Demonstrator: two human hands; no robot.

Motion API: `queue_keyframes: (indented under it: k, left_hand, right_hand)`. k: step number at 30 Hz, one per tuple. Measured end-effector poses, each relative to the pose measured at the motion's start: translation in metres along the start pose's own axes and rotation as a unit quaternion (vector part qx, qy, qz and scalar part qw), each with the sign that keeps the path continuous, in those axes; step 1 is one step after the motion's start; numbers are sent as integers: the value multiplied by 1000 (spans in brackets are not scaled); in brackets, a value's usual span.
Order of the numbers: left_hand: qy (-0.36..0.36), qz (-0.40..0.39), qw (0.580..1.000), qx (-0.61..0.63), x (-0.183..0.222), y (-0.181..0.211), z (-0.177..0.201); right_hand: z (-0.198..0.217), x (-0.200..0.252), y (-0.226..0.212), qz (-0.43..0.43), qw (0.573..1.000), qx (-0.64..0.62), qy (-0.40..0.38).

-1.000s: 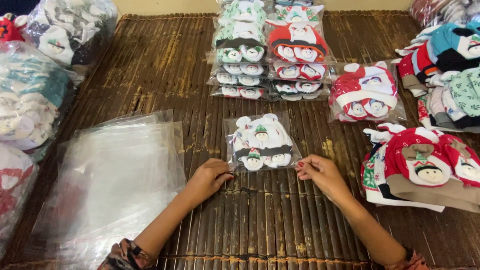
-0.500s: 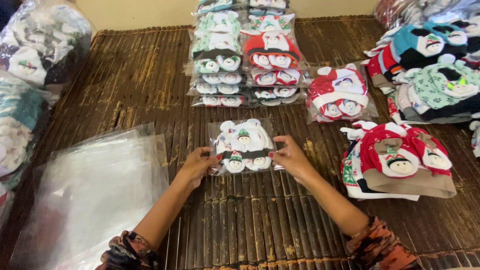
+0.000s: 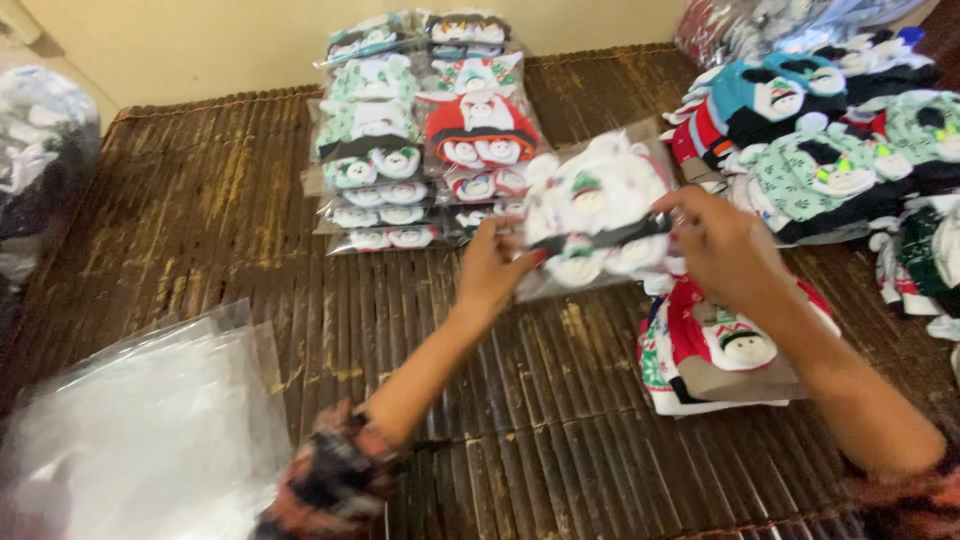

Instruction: Packaging baby hats and booties into clear plastic bags and stacking them.

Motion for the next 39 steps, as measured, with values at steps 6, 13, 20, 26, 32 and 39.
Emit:
queue_keyframes:
  k: [6, 13, 20, 26, 32, 39]
  left_hand:
    - [33, -93, 982, -159, -44, 68, -84]
    - [-9, 14, 982, -187, -93, -41, -101]
    - [-29, -117, 960, -252, -87, -18, -109]
    - [-86, -38, 975, -201, -48, 28, -95]
    - [-146, -30, 962, -226, 3, 28, -57]
    - [-247, 18, 946, -210, 77, 45, -24]
  right_hand:
    - [-25, -36, 144, -234, 971, 15, -51]
    - [-76, -48, 159, -182, 954, -117, -205]
    - [-62, -43, 144, -229, 920, -131, -290]
    - [28, -10, 66, -169, 968, -67, -170]
    - [81, 72, 0, -328, 906, 10, -268]
    - [19, 131, 20, -155, 920, 141, -332]
Point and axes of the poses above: each hand's wrist, its own x-axis away from the middle knuckle, its own z-axis out of the back of the hand, y = z × x, the point moved 6 cm from there along -x, towards the middle knuckle, and after that the axes turned 7 degrees about -y, right-handed, at the moved point
